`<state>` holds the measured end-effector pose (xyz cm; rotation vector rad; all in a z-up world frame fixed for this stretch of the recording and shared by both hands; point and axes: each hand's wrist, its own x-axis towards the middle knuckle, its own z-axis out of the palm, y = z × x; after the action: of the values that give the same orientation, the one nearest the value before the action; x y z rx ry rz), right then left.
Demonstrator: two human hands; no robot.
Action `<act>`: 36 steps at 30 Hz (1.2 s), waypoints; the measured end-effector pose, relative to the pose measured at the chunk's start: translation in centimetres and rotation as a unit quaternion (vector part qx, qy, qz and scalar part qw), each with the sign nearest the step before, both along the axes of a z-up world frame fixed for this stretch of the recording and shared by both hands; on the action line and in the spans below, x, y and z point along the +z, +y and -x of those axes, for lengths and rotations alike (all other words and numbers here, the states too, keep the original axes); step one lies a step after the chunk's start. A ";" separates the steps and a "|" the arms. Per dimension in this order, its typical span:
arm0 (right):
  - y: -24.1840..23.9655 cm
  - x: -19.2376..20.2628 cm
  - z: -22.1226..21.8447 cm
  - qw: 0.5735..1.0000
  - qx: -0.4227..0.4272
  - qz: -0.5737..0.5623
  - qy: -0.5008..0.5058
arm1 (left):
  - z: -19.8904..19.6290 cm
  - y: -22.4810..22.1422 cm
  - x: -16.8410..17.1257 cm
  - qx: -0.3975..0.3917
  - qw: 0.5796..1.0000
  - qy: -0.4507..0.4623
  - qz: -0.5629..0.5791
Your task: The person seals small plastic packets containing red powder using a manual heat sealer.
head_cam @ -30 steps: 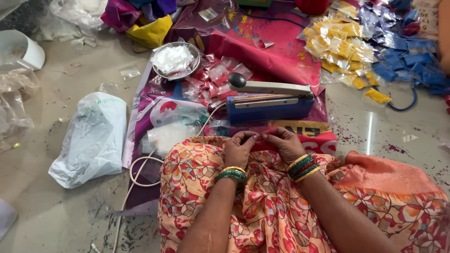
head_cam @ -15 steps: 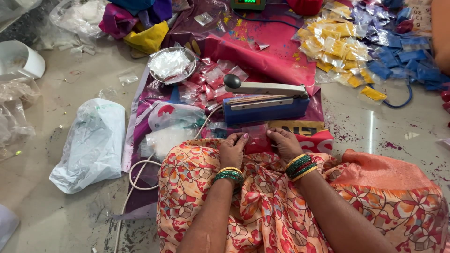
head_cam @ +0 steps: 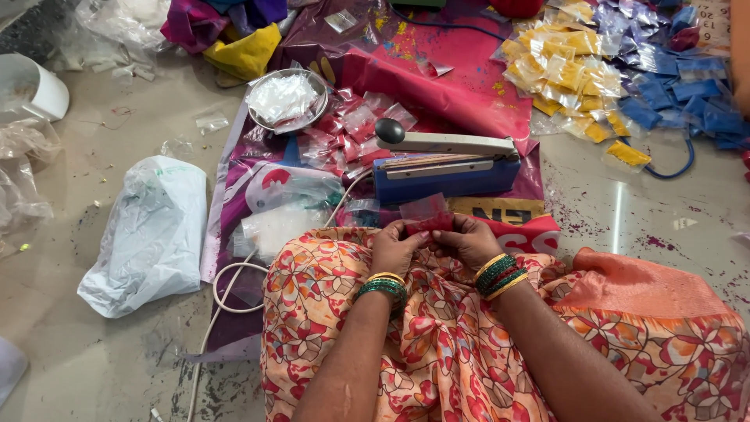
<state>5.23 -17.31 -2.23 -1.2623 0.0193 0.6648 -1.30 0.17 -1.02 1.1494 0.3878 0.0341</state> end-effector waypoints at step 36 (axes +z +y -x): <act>6.4 6.4 -36.3 0.519 0.223 0.699 -0.439 | -8.2 8.7 -1.3 0.238 0.970 0.046 -0.024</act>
<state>41.56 -10.95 4.12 -3.1867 -0.8033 0.2202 6.89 8.85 -2.29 1.0854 0.7437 0.4130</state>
